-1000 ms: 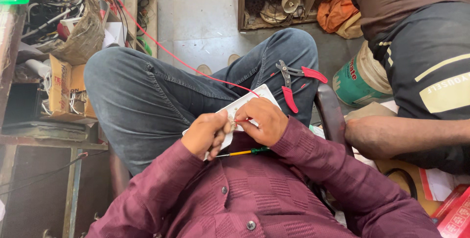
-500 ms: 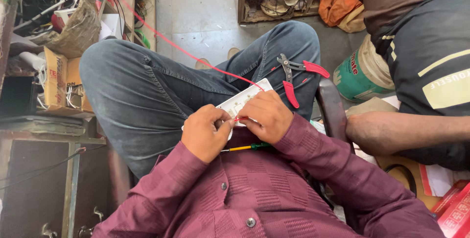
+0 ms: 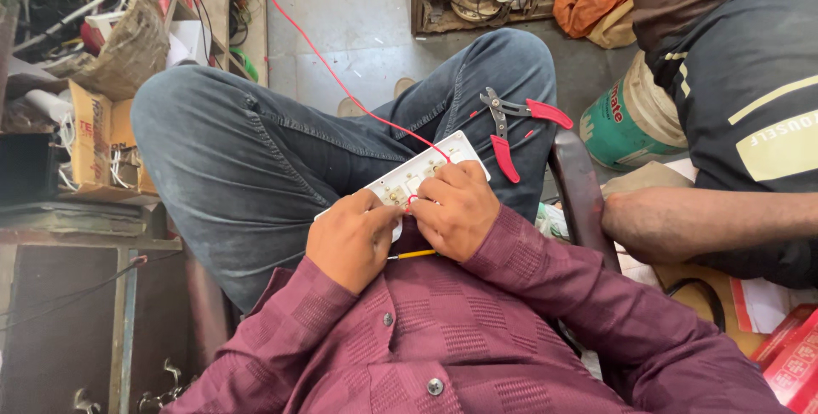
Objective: The person sits cross-legged and wires a white multi-socket electrical board. They use red wires, a screwdriver, and pliers to connect terminals, stripping wire ends and tightening screws. The board is held on the lap and manipulated throughout.
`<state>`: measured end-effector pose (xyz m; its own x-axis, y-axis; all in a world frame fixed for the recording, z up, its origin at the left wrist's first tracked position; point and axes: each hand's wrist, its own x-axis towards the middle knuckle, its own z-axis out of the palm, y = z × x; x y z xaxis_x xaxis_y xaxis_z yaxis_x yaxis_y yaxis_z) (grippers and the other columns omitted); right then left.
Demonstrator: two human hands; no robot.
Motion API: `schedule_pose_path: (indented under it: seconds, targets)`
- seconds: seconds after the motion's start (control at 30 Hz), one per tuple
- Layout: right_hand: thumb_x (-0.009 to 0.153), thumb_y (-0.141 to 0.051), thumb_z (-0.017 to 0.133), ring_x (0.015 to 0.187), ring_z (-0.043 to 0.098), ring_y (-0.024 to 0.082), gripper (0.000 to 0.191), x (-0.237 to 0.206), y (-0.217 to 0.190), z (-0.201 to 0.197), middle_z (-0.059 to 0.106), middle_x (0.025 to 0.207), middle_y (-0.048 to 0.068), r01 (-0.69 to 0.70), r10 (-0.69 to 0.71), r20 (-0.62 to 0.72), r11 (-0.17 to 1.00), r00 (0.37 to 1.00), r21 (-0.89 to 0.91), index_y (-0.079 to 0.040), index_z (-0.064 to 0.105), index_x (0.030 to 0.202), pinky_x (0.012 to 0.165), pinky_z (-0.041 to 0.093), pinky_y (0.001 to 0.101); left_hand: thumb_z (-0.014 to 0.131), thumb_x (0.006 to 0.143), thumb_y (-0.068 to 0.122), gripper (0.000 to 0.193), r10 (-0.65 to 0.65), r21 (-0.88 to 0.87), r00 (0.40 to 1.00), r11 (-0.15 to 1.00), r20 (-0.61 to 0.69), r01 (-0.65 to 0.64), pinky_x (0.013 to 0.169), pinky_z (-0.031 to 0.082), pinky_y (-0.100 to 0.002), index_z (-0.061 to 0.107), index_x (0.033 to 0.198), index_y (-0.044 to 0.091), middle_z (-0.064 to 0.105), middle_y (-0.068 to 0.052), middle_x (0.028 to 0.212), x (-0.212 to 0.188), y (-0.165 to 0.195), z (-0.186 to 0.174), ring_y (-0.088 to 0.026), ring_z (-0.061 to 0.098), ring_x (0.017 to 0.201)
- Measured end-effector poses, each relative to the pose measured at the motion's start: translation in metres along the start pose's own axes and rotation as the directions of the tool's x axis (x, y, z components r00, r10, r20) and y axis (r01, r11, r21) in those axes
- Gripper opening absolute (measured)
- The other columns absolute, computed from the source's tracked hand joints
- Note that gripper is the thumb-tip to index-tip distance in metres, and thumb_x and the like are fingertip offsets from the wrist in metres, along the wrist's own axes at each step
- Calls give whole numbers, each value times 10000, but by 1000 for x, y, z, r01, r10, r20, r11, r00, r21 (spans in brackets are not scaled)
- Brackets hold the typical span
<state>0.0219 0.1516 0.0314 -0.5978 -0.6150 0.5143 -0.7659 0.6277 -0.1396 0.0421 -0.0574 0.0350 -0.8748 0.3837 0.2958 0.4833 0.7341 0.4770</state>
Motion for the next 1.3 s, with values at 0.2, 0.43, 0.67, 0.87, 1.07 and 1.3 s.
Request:
schedule_pose_path:
  seconds: [0.2,0.43,0.67,0.87,1.07,1.3]
  targets:
    - [769,-202,736,925,580,241,126,-1,0,3,592,886,7,6,-6,5,1000,1000,-8,-147,668,860,866,394,438,716,809,165,107,-38,-5,999,999,10,38,642,530,-425,743,910,142,621,-61,852,2,-3,3,-281,660,799]
    - [764,-196,737,969,580,247,197,-3,-1,7,622,951,8,28,-28,-17,999,999,-17,-131,711,949,907,399,439,727,830,181,145,-8,22,1000,1000,-25,8,644,523,-432,678,932,89,598,-80,868,1,-1,3,-289,649,788]
    - [781,-183,736,1034,584,252,212,-5,0,9,632,988,0,18,-17,-47,1000,999,4,-135,725,987,938,398,438,726,812,173,104,-1,33,1000,999,-27,1,621,523,-420,704,902,126,600,-69,858,1,-3,4,-272,651,766]
    - [797,-177,735,1044,582,245,190,-7,2,12,639,1012,1,-12,14,-43,999,999,52,-143,725,983,927,382,441,729,829,200,164,32,62,997,998,-64,-29,606,522,-418,664,894,65,580,-88,862,1,-1,4,-281,648,749]
    - [796,-172,737,1050,581,249,169,-9,2,14,647,1019,1,-25,26,-35,999,999,35,-142,723,962,946,376,448,723,851,188,110,60,71,997,996,-41,-57,610,524,-404,668,877,96,583,-73,870,2,-2,6,-264,647,731]
    - [785,-166,752,1039,589,241,157,-11,3,17,649,989,-5,-61,65,-52,995,997,82,-153,734,940,948,378,446,728,822,211,228,76,-10,992,997,-104,-78,574,503,-404,697,987,56,570,-98,871,-1,-1,3,-275,625,691]
